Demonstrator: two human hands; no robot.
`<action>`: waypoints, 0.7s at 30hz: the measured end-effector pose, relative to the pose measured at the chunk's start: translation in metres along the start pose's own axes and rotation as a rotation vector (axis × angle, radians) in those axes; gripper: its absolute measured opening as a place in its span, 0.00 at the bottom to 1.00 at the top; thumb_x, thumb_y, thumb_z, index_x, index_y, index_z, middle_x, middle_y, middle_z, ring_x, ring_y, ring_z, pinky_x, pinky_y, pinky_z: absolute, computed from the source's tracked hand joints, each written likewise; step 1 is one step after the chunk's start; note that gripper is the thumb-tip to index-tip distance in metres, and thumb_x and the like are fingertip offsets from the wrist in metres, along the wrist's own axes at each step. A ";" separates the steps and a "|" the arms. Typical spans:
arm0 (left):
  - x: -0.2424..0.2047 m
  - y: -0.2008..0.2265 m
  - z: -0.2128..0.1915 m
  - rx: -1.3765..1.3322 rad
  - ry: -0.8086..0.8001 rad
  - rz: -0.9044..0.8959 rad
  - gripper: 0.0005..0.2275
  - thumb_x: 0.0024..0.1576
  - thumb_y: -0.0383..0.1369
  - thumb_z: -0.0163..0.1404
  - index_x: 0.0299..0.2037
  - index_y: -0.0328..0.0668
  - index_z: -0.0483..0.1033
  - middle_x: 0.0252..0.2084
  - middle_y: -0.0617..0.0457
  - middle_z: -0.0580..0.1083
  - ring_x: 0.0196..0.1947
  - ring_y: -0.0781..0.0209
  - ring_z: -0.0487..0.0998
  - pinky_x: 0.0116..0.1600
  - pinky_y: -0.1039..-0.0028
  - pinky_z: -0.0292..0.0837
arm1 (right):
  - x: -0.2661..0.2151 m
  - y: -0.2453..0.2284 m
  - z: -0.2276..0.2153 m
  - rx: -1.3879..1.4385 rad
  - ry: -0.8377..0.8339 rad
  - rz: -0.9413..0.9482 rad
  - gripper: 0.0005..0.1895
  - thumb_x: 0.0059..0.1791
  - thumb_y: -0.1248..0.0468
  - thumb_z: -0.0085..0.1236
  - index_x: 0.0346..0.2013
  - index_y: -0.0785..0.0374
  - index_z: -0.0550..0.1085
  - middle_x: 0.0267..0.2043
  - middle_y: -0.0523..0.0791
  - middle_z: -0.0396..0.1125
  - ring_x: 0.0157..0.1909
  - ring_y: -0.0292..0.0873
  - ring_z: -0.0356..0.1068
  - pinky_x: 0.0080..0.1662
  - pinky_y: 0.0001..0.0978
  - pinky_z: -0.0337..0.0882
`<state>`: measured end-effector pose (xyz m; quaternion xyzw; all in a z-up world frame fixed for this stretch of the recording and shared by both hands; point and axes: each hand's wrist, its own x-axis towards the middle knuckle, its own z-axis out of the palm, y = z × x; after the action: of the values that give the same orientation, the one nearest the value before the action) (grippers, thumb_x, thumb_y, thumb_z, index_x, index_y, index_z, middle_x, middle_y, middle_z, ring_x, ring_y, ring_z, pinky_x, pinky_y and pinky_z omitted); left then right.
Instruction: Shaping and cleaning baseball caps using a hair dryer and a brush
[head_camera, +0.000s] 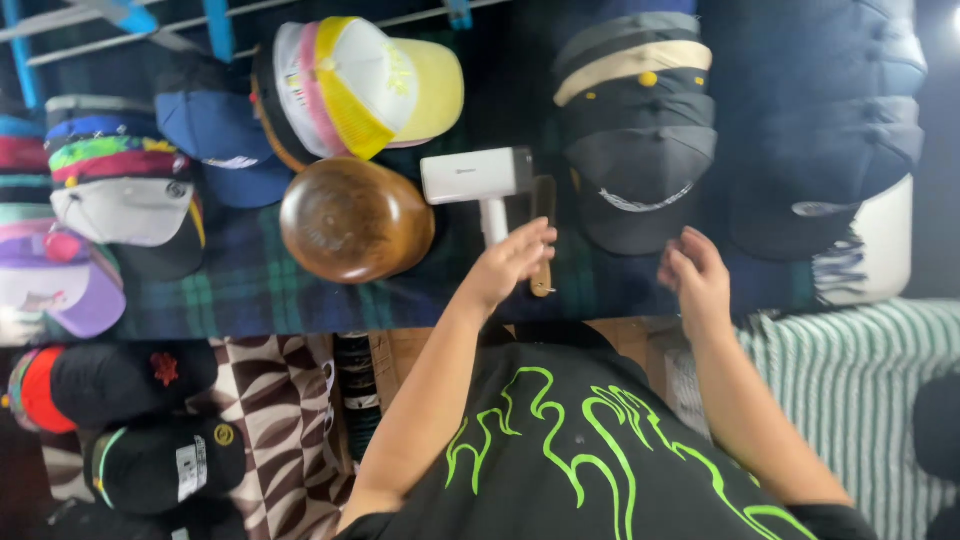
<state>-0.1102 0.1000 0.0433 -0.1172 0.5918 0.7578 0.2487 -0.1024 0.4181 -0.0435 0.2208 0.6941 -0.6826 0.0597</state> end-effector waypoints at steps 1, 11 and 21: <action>-0.017 -0.010 -0.016 -0.011 0.026 0.010 0.23 0.66 0.35 0.45 0.73 0.46 0.60 0.69 0.39 0.67 0.67 0.41 0.69 0.68 0.42 0.61 | -0.017 0.010 0.004 -0.008 -0.029 -0.004 0.22 0.57 0.68 0.52 0.66 0.65 0.65 0.60 0.50 0.65 0.49 0.41 0.70 0.48 0.40 0.78; -0.150 0.002 -0.149 -0.175 0.168 0.138 0.20 0.62 0.30 0.49 0.67 0.40 0.70 0.58 0.40 0.75 0.60 0.51 0.76 0.62 0.61 0.71 | -0.051 -0.003 0.153 -0.044 -0.576 0.140 0.19 0.52 0.72 0.54 0.59 0.69 0.73 0.34 0.56 0.74 0.33 0.49 0.77 0.38 0.42 0.81; -0.136 0.016 -0.409 -0.312 0.645 0.215 0.15 0.64 0.30 0.49 0.60 0.41 0.75 0.52 0.41 0.79 0.51 0.51 0.81 0.54 0.63 0.78 | -0.162 -0.139 0.477 0.110 -1.054 0.039 0.27 0.51 0.71 0.51 0.66 0.74 0.65 0.50 0.64 0.73 0.50 0.57 0.77 0.48 0.51 0.79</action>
<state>-0.0504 -0.3261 0.0097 -0.3238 0.5259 0.7847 -0.0523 -0.1158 -0.0792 0.1171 -0.1366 0.5288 -0.7351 0.4017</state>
